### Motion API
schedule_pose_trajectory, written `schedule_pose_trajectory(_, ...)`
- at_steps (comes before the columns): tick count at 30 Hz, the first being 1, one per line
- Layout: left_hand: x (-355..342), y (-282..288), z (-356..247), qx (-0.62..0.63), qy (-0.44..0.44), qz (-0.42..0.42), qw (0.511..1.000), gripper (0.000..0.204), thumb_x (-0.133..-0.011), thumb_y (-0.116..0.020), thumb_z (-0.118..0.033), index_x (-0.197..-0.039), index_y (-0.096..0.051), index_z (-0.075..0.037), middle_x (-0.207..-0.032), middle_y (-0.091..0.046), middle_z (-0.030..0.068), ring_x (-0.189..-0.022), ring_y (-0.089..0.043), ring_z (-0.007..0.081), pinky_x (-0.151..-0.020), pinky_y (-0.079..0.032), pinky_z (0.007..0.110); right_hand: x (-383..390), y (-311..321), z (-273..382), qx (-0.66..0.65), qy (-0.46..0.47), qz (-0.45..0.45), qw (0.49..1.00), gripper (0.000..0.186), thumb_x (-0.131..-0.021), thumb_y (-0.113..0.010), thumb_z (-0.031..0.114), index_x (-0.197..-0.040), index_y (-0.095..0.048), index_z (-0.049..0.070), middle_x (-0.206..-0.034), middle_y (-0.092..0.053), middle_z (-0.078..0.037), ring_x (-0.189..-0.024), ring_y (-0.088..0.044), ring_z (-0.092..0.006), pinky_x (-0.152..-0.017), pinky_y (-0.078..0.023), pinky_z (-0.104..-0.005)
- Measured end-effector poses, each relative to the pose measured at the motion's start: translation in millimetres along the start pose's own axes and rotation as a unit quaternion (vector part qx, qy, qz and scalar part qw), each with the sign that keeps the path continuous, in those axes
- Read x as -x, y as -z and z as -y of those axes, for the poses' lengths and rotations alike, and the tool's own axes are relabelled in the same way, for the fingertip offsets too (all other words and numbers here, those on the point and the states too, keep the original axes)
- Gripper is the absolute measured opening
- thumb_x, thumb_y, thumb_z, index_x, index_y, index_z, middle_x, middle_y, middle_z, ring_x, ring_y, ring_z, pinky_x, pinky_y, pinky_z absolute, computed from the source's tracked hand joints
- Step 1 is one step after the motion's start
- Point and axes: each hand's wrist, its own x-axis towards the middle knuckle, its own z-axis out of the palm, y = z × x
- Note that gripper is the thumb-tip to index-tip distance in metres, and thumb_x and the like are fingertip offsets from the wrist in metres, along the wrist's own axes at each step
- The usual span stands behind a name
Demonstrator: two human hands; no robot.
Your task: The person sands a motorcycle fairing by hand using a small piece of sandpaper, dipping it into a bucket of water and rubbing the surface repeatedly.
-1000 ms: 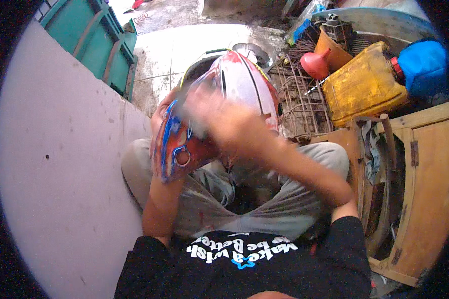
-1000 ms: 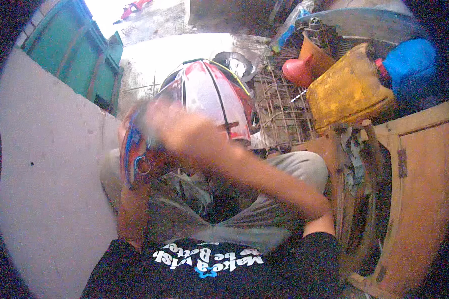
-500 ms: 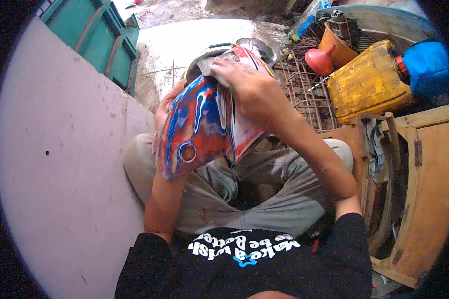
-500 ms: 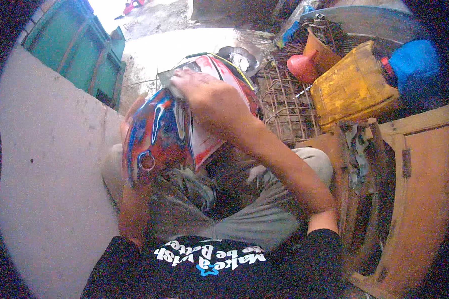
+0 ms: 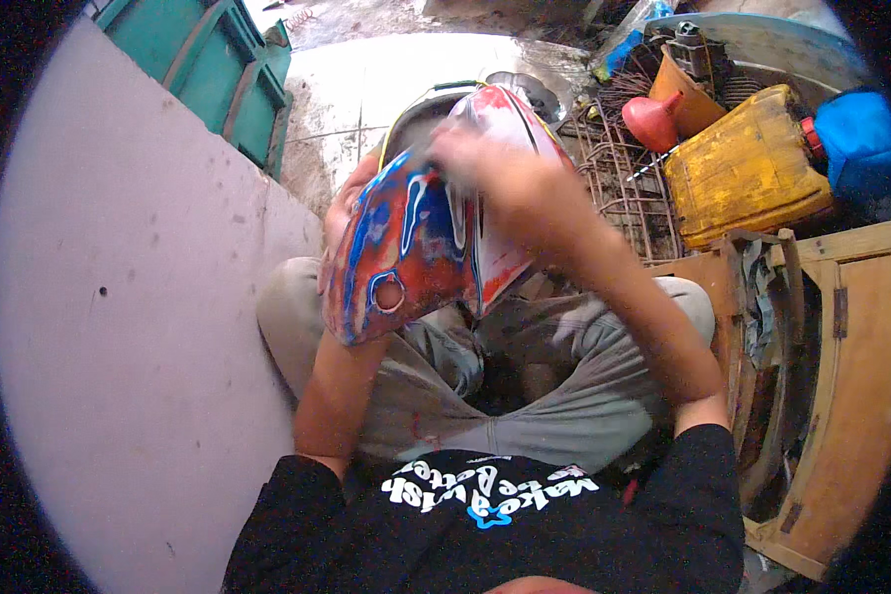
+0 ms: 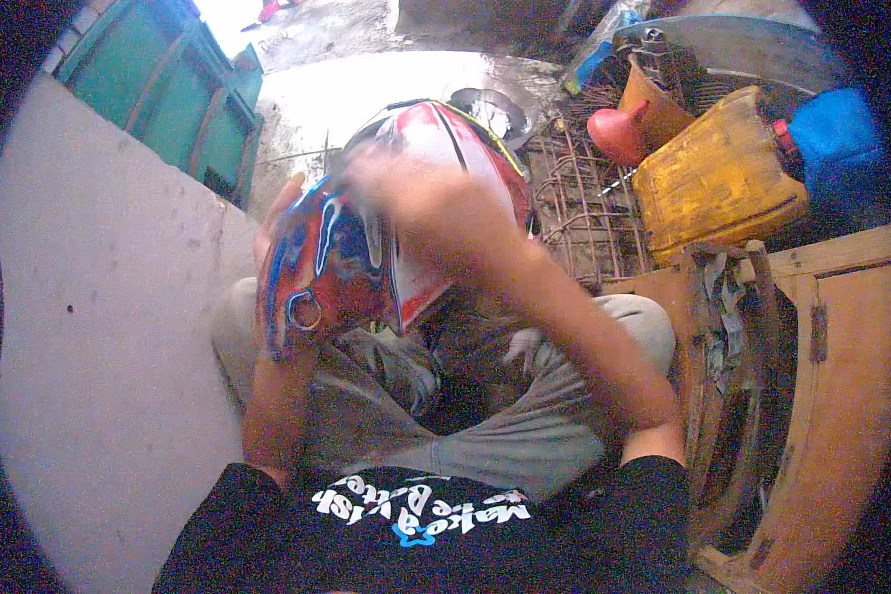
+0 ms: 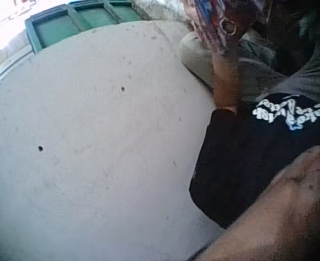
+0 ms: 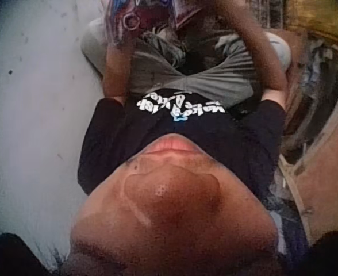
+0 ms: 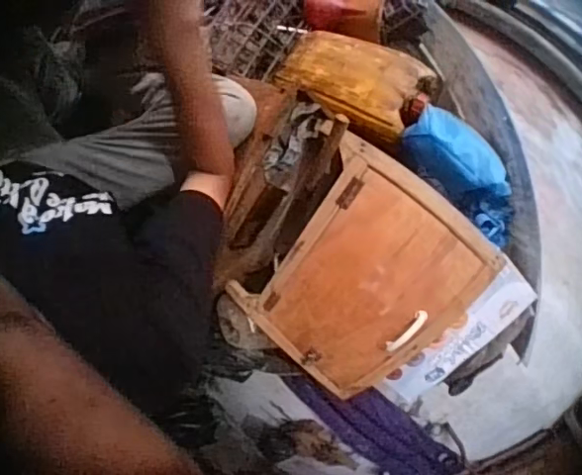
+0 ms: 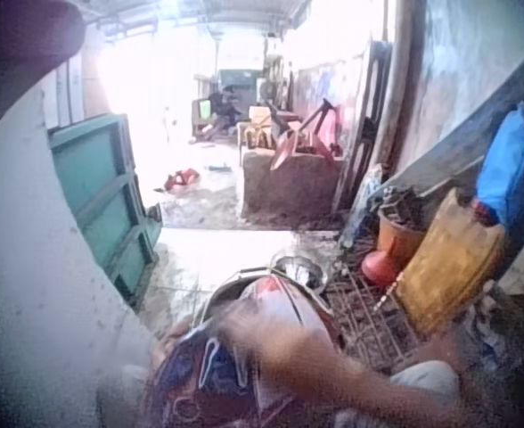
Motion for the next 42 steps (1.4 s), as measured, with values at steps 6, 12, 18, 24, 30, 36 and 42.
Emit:
schedule_pose_trajectory(6,-1,-8,9,-0.007,-0.018,-0.035,0.999,0.045,-0.102,-0.041,-0.038,-0.121,-0.063,-0.003,-0.104,-0.072,0.0143,-0.088,-0.071,0.0246,-0.083,-0.057,0.039,24,-38,34,-0.025,0.25,-0.125,0.96,0.04,-0.086,-0.059,0.012,-0.124,-0.059,0.002,-0.123,-0.066,-0.02,-0.116,-0.065,-0.0333,-0.098,-0.053,-0.041)
schedule_pose_trajectory(12,-1,22,-10,-0.029,0.007,-0.083,0.996,0.046,-0.104,-0.039,-0.037,-0.116,-0.065,-0.001,-0.098,-0.073,0.0148,-0.084,-0.071,0.0273,-0.084,-0.057,0.045,14,-32,-16,0.049,0.128,-0.117,0.984,0.037,-0.087,-0.056,0.008,-0.123,-0.061,0.001,-0.125,-0.065,-0.02,-0.117,-0.064,-0.0308,-0.104,-0.049,-0.0397)
schedule_pose_trajectory(18,5,1,-2,0.02,0.004,-0.084,0.996,0.048,-0.103,-0.04,-0.042,-0.115,-0.065,-0.002,-0.099,-0.072,0.0154,-0.083,-0.071,0.0262,-0.083,-0.057,0.044,7,-2,-27,-0.006,0.094,-0.09,0.991,0.038,-0.088,-0.059,0.009,-0.125,-0.062,0.006,-0.126,-0.065,-0.016,-0.115,-0.065,-0.0327,-0.095,-0.054,-0.0395)
schedule_pose_trajectory(24,7,-6,-22,0.072,0.175,0.074,0.979,0.054,-0.102,-0.041,-0.048,-0.12,-0.063,-0.002,-0.107,-0.071,0.0142,-0.089,-0.07,0.026,-0.089,-0.055,0.043,24,-20,13,-0.034,0.236,-0.047,0.97,0.037,-0.089,-0.06,0.011,-0.125,-0.062,0.004,-0.129,-0.064,-0.016,-0.122,-0.062,-0.0291,-0.103,-0.051,-0.0418)
schedule_pose_trajectory(30,13,-1,-6,-0.047,-0.005,-0.108,0.993,0.07,-0.099,-0.037,-0.064,-0.128,-0.058,-0.004,-0.118,-0.068,0.0112,-0.106,-0.064,0.019,-0.101,-0.048,0.04,14,-31,-40,-0.115,0.097,-0.12,0.981,0.047,-0.081,-0.062,0.002,-0.127,-0.058,0.006,-0.132,-0.062,-0.015,-0.129,-0.055,-0.0319,-0.109,-0.044,-0.0423)
schedule_pose_trajectory(36,0,12,18,0.04,-0.063,0.139,0.987,0.076,-0.096,-0.035,-0.071,-0.139,-0.05,-0.01,-0.138,-0.057,0.0097,-0.126,-0.054,0.0248,-0.112,-0.038,0.046,12,-29,-34,-0.137,0.037,-0.203,0.969,0.035,-0.09,-0.06,-0.002,-0.125,-0.06,0.0,-0.13,-0.062,-0.021,-0.13,-0.055,-0.0319,-0.109,-0.043,-0.04)
schedule_pose_trajectory(42,-4,46,41,-0.171,-0.155,0.011,0.973,0.074,-0.096,-0.042,-0.066,-0.147,-0.039,-0.012,-0.147,-0.047,0.01,-0.134,-0.046,0.0239,-0.112,-0.039,0.044,15,-34,-38,-0.153,-0.022,-0.227,0.962,0.041,-0.087,-0.063,0.008,-0.127,-0.057,-0.001,-0.128,-0.062,-0.023,-0.123,-0.058,-0.0376,-0.104,-0.046,-0.0419)
